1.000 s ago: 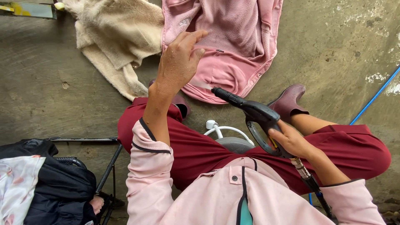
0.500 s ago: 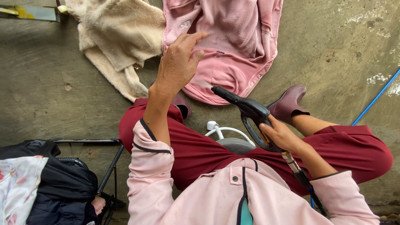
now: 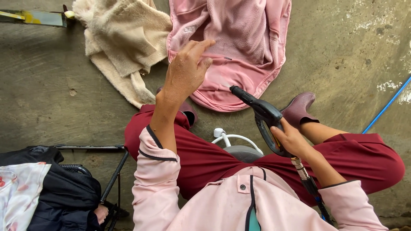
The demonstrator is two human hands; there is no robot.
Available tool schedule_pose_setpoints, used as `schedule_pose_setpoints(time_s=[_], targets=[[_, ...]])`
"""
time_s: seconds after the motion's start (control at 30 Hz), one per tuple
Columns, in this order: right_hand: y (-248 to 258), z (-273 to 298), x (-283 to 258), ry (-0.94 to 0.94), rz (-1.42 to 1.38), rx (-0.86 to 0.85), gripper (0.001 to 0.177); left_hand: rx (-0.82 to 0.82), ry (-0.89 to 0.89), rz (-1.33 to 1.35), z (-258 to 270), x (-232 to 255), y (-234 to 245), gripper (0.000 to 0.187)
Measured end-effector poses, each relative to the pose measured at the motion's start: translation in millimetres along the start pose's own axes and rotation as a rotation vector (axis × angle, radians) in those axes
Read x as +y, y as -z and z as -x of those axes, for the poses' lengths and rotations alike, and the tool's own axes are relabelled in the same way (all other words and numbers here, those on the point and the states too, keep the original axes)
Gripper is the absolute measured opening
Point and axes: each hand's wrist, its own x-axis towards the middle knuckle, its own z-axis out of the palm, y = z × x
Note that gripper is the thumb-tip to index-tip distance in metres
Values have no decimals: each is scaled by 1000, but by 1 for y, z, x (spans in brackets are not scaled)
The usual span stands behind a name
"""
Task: A person is using a high-pressure water gun to wash a pink garment spread out on a concrete floor.
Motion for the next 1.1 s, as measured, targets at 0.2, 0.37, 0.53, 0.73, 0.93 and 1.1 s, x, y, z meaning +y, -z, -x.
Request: schedule_pose_setpoints(time_s=[0.2,0.37,0.53,0.73,0.93,1.1], targets=[[-9,8,-12,193,-116,-76,25,-34,29,-8,1,0,0,42],[17,-1,5,26,88,21,29,-38,16,-11,2,1,1,43],[67,-15,50,-153,353,123,50,-10,-9,9,3,2,1,43],[99,-1,54,-259,375,165,46,-5,-12,2,1,-1,-4,42],[103,2,57,-245,392,155,45,-16,-12,-14,2,-2,-5,40],[101,1,59,-228,405,154,50,-36,4,-16,3,-1,-3,44]])
